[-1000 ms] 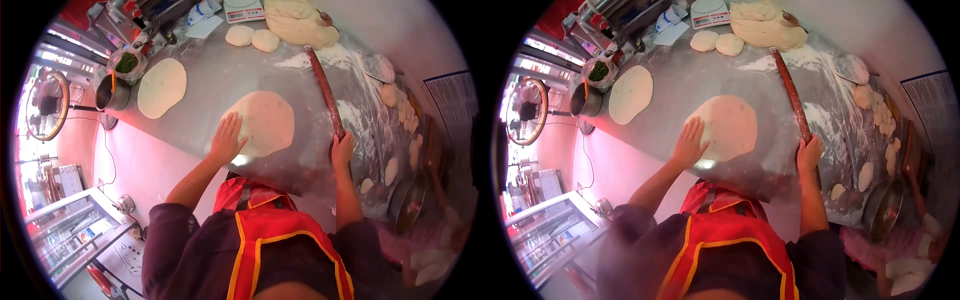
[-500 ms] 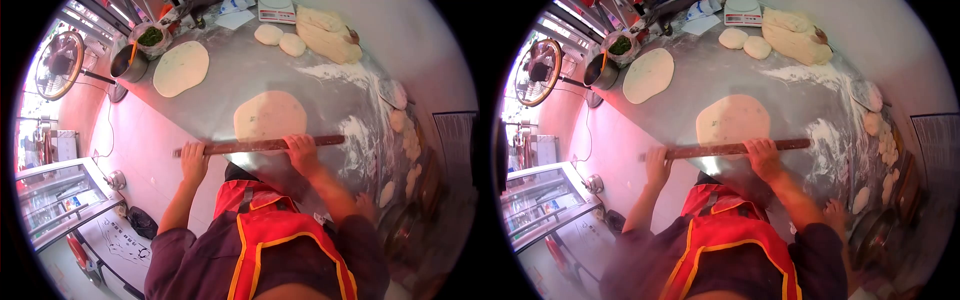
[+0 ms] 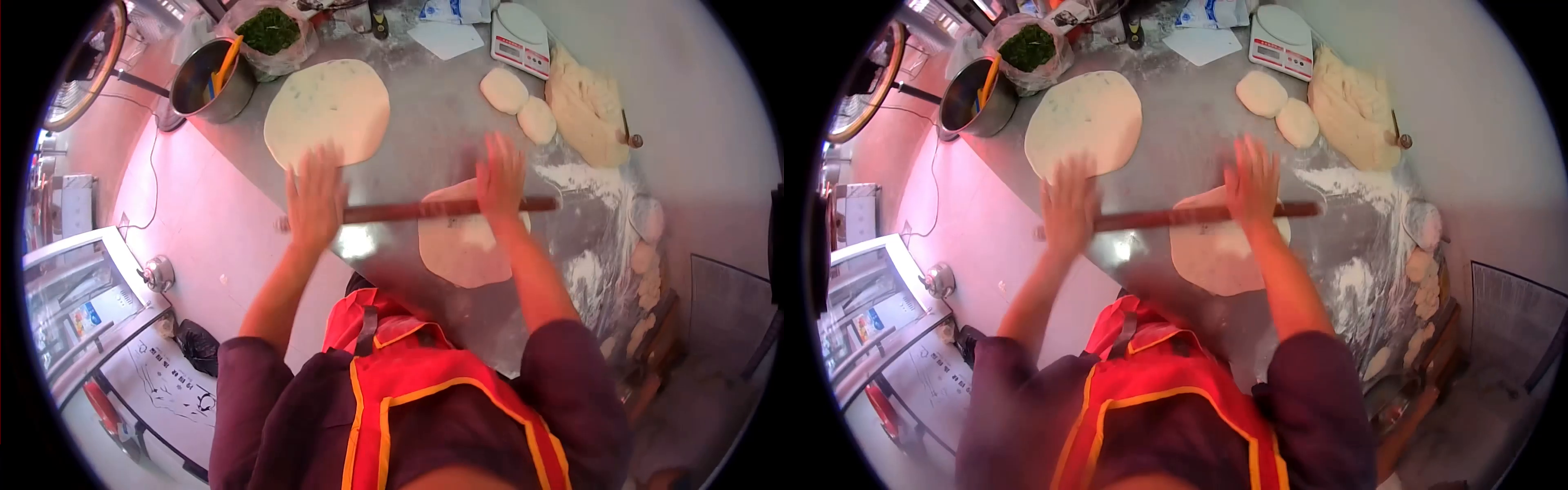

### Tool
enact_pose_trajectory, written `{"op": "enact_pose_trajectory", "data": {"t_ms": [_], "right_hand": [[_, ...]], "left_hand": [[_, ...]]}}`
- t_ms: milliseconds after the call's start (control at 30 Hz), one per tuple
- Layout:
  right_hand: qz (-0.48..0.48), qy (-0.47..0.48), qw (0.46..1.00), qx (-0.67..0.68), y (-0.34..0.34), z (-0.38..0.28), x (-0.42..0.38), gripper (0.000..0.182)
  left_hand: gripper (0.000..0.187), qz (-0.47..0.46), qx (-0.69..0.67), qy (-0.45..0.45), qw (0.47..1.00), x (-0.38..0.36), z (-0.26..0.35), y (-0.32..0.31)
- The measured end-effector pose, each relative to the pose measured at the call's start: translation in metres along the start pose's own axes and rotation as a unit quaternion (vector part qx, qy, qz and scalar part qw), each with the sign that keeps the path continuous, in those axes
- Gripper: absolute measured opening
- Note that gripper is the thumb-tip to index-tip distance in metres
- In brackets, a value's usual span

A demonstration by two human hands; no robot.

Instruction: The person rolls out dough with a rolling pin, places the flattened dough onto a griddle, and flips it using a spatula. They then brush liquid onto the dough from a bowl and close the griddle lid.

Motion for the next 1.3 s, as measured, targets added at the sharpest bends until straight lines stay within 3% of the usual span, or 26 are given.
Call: {"op": "enact_pose_trajectory", "data": {"t_ms": [33,67,100,133,200,333,467,567,600,667,767,800,867,933,1033,1167,1233,1300], "right_hand": [[-0.050,-0.010,0.998,0.029,0.003,-0.008,-0.038,0.052],[-0.116,-0.028,0.992,-0.038,0.003,-0.014,-0.086,0.052],[-0.117,-0.046,0.992,0.008,0.017,-0.027,-0.113,0.052],[-0.136,-0.089,0.987,0.020,0.029,-0.040,-0.118,0.050],[-0.107,-0.040,0.993,-0.041,0.009,-0.026,-0.092,0.053],[-0.009,-0.059,0.996,-0.064,-0.021,0.005,0.058,0.056],[0.017,0.003,0.999,-0.052,-0.020,0.005,0.069,0.056],[-0.107,-0.025,0.994,-0.030,0.003,-0.016,-0.047,0.054],[-0.089,-0.029,0.996,0.004,0.017,-0.026,-0.092,0.053],[-0.112,-0.030,0.991,0.060,0.040,-0.035,-0.134,0.051],[-0.166,-0.034,0.984,0.057,0.045,-0.023,-0.125,0.054],[-0.100,-0.017,0.993,0.061,0.045,-0.014,-0.094,0.054],[-0.112,0.003,0.994,-0.004,0.026,-0.009,-0.093,0.055],[-0.110,-0.010,0.993,0.036,0.041,-0.015,-0.137,0.057],[-0.151,-0.027,0.986,0.061,0.080,-0.030,-0.240,0.060],[-0.112,-0.016,0.991,0.066,0.108,-0.022,-0.224,0.050],[-0.130,-0.075,0.984,0.096,0.102,-0.007,-0.238,0.045],[-0.104,-0.126,0.980,0.112,0.112,-0.001,-0.259,0.036]], "left_hand": [[0.066,-0.092,-0.074,-0.004,0.993,-0.036,0.001,-0.015],[0.070,-0.140,-0.084,-0.015,0.986,-0.073,0.006,-0.022],[0.072,-0.205,-0.113,0.005,0.972,-0.091,0.017,0.001],[0.073,-0.159,-0.123,-0.001,0.980,-0.114,0.016,-0.005],[0.071,-0.153,-0.115,0.018,0.981,-0.081,0.012,-0.002],[0.066,0.025,-0.003,0.009,1.000,0.049,-0.020,-0.001],[0.068,0.038,0.014,-0.005,0.999,0.069,-0.029,-0.012],[0.068,-0.047,-0.094,-0.035,0.994,-0.034,-0.001,0.001],[0.068,-0.069,-0.148,-0.034,0.986,-0.072,0.009,0.001],[0.064,-0.119,-0.122,-0.026,0.985,-0.129,0.025,0.010],[0.057,-0.063,-0.140,-0.050,0.987,-0.132,0.017,0.002],[0.052,-0.044,-0.166,-0.063,0.983,-0.126,0.015,0.004],[0.050,-0.071,-0.175,-0.062,0.980,-0.123,0.020,0.017],[0.050,-0.086,-0.172,-0.081,0.978,-0.149,0.022,0.009],[0.031,-0.115,-0.142,-0.076,0.980,-0.203,0.042,-0.009],[0.023,-0.149,-0.133,-0.079,0.977,-0.176,0.054,0.004],[0.024,-0.045,-0.118,-0.209,0.970,-0.116,0.068,0.027],[0.035,0.045,-0.117,-0.248,0.961,-0.056,0.100,0.045]]}}
Point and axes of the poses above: each hand's wrist, its own x-axis towards the middle knuckle, its own y-axis out of the back of the hand, z = x × y, the point moved 3 cm from there along x, towards the middle knuckle, and after that the axes turned 4 degrees about -z, right-handed, at the moved point
